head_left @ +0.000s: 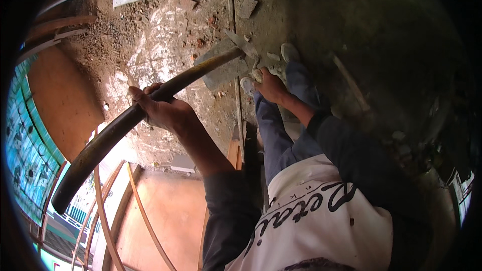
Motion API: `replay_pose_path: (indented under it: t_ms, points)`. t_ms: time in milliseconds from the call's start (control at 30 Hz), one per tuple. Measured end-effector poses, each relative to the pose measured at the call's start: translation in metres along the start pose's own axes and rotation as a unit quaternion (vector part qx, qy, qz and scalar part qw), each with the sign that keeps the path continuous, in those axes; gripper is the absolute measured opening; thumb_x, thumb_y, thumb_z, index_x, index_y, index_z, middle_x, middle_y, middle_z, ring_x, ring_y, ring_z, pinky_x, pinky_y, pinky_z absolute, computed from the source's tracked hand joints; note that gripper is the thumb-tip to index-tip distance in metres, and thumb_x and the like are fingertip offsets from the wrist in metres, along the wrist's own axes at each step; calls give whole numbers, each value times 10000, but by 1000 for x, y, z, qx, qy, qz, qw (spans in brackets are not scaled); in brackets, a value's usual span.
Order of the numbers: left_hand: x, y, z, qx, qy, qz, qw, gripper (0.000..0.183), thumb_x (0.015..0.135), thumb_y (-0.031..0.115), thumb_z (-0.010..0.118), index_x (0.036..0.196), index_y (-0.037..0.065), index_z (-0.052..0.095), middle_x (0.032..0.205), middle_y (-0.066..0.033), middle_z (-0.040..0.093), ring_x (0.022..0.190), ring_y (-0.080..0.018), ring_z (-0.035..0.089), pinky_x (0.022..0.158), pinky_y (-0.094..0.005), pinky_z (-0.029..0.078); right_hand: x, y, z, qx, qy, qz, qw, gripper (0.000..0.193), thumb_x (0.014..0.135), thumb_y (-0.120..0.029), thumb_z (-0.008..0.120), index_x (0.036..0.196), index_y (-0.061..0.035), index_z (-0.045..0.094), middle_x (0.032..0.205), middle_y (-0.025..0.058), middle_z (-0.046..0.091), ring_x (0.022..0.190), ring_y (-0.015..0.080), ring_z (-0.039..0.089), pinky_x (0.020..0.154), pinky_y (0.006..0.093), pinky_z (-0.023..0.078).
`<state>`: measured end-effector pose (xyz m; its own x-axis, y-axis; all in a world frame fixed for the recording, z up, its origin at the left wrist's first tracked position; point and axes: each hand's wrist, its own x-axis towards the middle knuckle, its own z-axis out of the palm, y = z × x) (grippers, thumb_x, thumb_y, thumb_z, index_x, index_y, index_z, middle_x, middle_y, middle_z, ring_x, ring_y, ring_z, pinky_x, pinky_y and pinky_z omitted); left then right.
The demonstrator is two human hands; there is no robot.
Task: The person uses a pickaxe and a hammer to break up a concrete floor in a construction site. They repeatedly strike the floor with the pickaxe, then use the hammer to break larger chunks into smaller pieces.
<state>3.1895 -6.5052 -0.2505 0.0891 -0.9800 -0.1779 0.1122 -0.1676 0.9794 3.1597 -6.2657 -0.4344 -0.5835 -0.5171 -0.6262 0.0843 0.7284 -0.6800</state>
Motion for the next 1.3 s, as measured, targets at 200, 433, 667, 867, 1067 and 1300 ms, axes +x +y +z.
replay_pose_path:
  t_ms: [200,433,667,867,1067,1300]
  points:
    - [5,-10,-19,-13,-222,-26,975,262,893,129,681,1110,39,566,814,-94,627,856,-215,636,952,-421,496,2,5,-22,208,-77,123,967,668,899,-246,682,1425,31,378,706,125,634,464,189,592,427,354,485]
    - [31,-27,-12,-65,-179,-61,980,177,891,153,668,977,54,548,760,-90,613,750,-215,630,883,-408,513,6,11,-23,230,-54,138,962,703,901,-243,680,1456,32,350,659,92,603,461,178,573,418,353,478]
    - [59,-30,-19,-51,93,-41,993,281,895,299,677,890,67,519,747,-80,568,718,-233,579,808,-402,482,-8,-4,-26,286,-4,137,948,636,915,-268,664,1389,49,382,684,148,634,504,224,620,437,389,478]
    - [72,-32,-34,-40,219,-46,974,359,839,284,722,946,13,512,836,-93,578,759,-241,591,756,-400,536,20,-33,-6,254,186,27,949,571,937,-315,666,1298,37,399,848,208,649,679,333,675,589,445,508]
    - [70,-33,-9,-27,233,-45,971,330,838,251,731,960,19,531,841,-73,585,758,-230,588,733,-398,525,40,-36,54,53,82,53,994,453,989,-316,624,1238,-1,415,898,178,627,658,289,657,564,419,502]
    - [60,-33,-2,-31,230,-24,972,364,836,273,770,978,26,544,855,-73,594,766,-224,582,747,-380,518,48,-25,62,181,274,-59,943,544,992,-326,612,1307,38,358,943,286,643,692,364,673,588,459,520]
